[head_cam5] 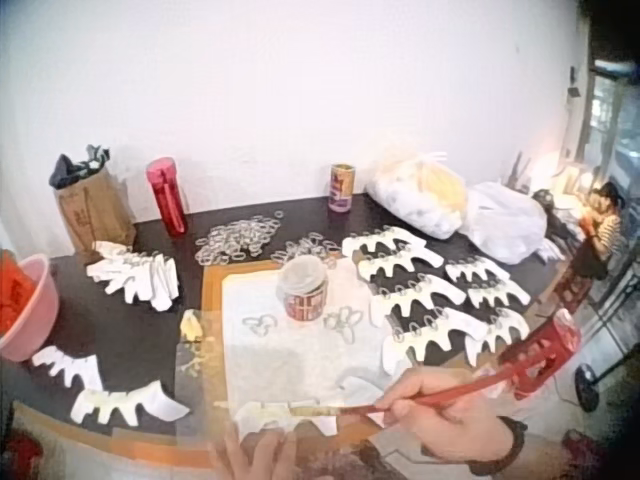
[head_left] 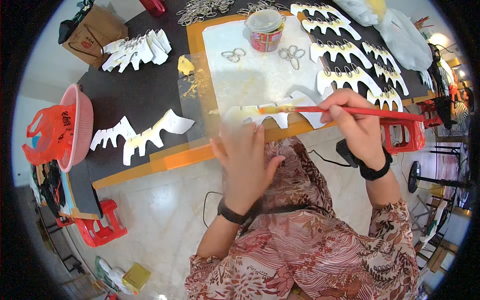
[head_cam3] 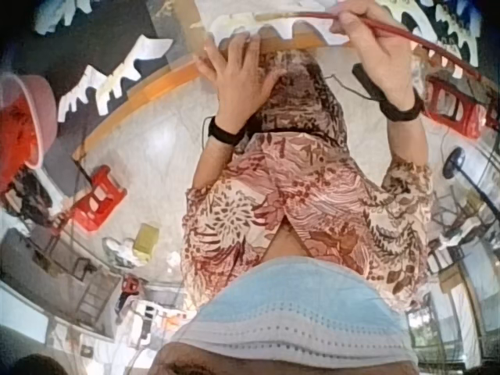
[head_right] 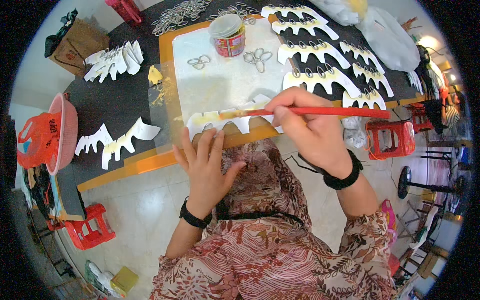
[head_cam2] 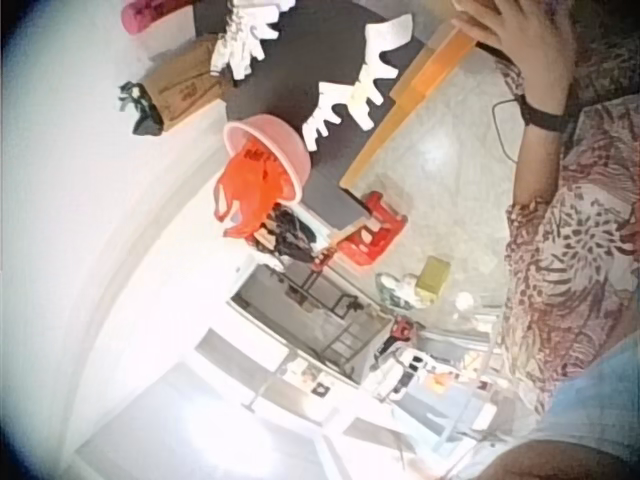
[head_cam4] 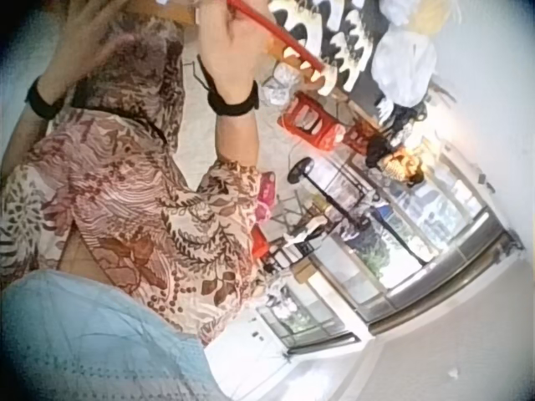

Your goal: Applying adhesive with a brush to the edges of white shoe upper components and then attaching metal rings.

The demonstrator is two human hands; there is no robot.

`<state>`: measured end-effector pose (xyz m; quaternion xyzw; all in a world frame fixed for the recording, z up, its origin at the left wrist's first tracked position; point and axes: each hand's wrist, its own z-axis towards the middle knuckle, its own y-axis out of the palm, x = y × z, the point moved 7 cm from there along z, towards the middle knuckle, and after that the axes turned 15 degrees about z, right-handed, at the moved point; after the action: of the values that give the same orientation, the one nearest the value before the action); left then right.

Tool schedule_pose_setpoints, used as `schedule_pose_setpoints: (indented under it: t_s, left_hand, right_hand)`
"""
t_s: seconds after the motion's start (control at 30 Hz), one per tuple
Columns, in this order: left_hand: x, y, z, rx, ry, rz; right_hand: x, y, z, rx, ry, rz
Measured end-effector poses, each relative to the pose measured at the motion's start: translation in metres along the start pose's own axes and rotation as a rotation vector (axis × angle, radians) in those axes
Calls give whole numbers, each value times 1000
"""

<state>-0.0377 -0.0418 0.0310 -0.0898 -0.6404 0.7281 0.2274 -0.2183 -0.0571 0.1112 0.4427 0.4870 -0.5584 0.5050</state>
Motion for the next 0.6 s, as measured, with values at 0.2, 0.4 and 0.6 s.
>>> schedule_pose_setpoints:
  t_s: [0.2,0.4,0.6]
  left_hand:
    - [5,0,4,26,36,23]
    - [13,-2,8,76,14,-8]
    - [13,1,11,107,54,-106]
  right_hand:
    - [7,-11,0,129,73,55]
    - [9,-8,-2,66,80,8]
    - [6,-13,-3,128,26,120]
